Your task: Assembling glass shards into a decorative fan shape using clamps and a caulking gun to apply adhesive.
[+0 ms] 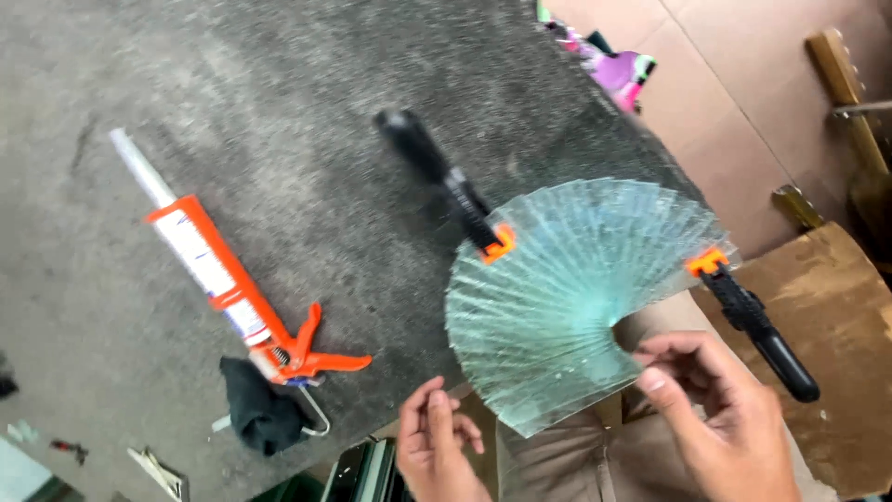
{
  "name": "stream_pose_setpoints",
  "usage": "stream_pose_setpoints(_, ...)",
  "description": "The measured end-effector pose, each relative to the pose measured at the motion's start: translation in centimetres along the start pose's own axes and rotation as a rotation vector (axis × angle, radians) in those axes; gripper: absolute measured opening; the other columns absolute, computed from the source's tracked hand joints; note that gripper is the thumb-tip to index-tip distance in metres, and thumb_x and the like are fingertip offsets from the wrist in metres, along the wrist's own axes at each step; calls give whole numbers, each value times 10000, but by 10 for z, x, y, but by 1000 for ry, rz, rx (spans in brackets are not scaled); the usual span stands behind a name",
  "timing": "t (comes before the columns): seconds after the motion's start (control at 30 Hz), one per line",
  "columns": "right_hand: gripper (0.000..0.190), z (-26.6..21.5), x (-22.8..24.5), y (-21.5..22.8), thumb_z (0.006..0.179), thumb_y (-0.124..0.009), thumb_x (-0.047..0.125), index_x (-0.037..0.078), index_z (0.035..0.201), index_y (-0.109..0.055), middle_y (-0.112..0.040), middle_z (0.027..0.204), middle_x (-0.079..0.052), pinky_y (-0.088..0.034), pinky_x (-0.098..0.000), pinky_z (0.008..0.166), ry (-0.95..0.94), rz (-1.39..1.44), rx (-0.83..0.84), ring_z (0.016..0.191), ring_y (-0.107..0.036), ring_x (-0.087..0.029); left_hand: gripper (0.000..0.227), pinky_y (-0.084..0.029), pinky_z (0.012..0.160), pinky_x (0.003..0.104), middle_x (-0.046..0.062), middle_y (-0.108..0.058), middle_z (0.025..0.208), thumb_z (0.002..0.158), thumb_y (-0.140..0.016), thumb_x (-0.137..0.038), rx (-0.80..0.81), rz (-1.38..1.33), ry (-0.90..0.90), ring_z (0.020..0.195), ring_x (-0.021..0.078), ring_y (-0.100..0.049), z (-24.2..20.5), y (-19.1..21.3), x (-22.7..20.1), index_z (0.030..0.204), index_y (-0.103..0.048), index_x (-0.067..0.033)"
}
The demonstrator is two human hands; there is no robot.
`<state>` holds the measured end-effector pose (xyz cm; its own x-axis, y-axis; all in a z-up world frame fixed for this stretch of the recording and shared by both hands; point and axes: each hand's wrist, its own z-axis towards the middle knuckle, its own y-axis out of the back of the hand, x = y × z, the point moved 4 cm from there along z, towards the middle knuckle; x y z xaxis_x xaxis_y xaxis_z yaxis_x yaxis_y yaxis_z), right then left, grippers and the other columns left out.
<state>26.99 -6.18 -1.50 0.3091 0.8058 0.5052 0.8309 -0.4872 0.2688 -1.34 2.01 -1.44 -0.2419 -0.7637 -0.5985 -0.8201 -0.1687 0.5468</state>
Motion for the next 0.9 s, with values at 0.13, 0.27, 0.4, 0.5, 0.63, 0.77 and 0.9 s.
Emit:
stream_pose_setpoints(0.13, 245, 4, 0, 0, 1020, -686, 39, -14, 1255, -734, -845, 1214, -167, -633, -335, 899, -4, 1, 24, 919, -803, -228, 223, -371, 335, 319, 191, -732, 794, 1026, -686, -81, -75, -121, 69, 432, 198, -559, -15, -8, -1, 1107, -840, 58)
stream_pose_setpoints(0.27, 238, 5, 5, 4, 1153, -574, 51, -80, 1336, -651, -748, 1204, -245, -616, -430, 794, 54, 52, 33, 955, -748, -338, 195, -440, 414, 302, 150, -744, 867, 1029, -696, -88, 26, -218, 183, 560, 163, -622, -30, -11, -1, 1122, -819, 30)
stream_pose_setpoints(0.4, 302, 2, 11, 8, 1225, -505, 127, -51, 1447, -604, -688, 1247, -216, -582, -432, 840, 46, 94, 56, 1023, -713, -347, 192, -507, 481, 264, 81, -811, 935, 1012, -691, -155, 132, -196, 194, 726, 120, -678, -37, -13, 2, 1126, -821, -72)
stream_pose_setpoints(0.5, 301, 12, -2, 16, 1262, -488, 159, -41, 1462, -592, -673, 1183, -219, -616, -437, 853, 108, 69, 68, 1001, -725, -343, 200, -572, 490, 245, 48, -724, 1001, 1014, -707, -214, 172, -207, 87, 800, 96, -669, -40, -13, 4, 1145, -811, -104)
stream_pose_setpoints(0.63, 313, 14, -3, 17, 1282, -466, 180, -28, 1476, -599, -665, 1078, -174, -611, -422, 831, 156, 21, 97, 978, -735, -326, 255, -579, 556, 246, 0, -762, 1098, 1015, -694, -308, 222, -210, 162, 883, 80, -651, -44, -12, 7, 1174, -817, -151)
stream_pose_setpoints(0.77, 271, 22, -5, 18, 1259, -505, 189, 34, 1456, -606, -672, 1029, -143, -610, -376, 820, 135, 37, 93, 959, -750, -285, 279, -636, 658, 247, 6, -800, 1122, 1023, -689, -330, 291, -257, 185, 936, 84, -715, -48, -18, 8, 1231, -792, -175)
stream_pose_setpoints(0.9, 256, -1, 19, 3, 1224, -535, 137, 38, 1451, -597, -640, 1029, -157, -619, -385, 896, 109, -75, 25, 988, -734, -281, 332, -578, 621, 228, 25, -790, 1100, 1029, -668, -350, 314, -252, 146, 905, 93, -697, -51, -20, 11, 1288, -771, -170)
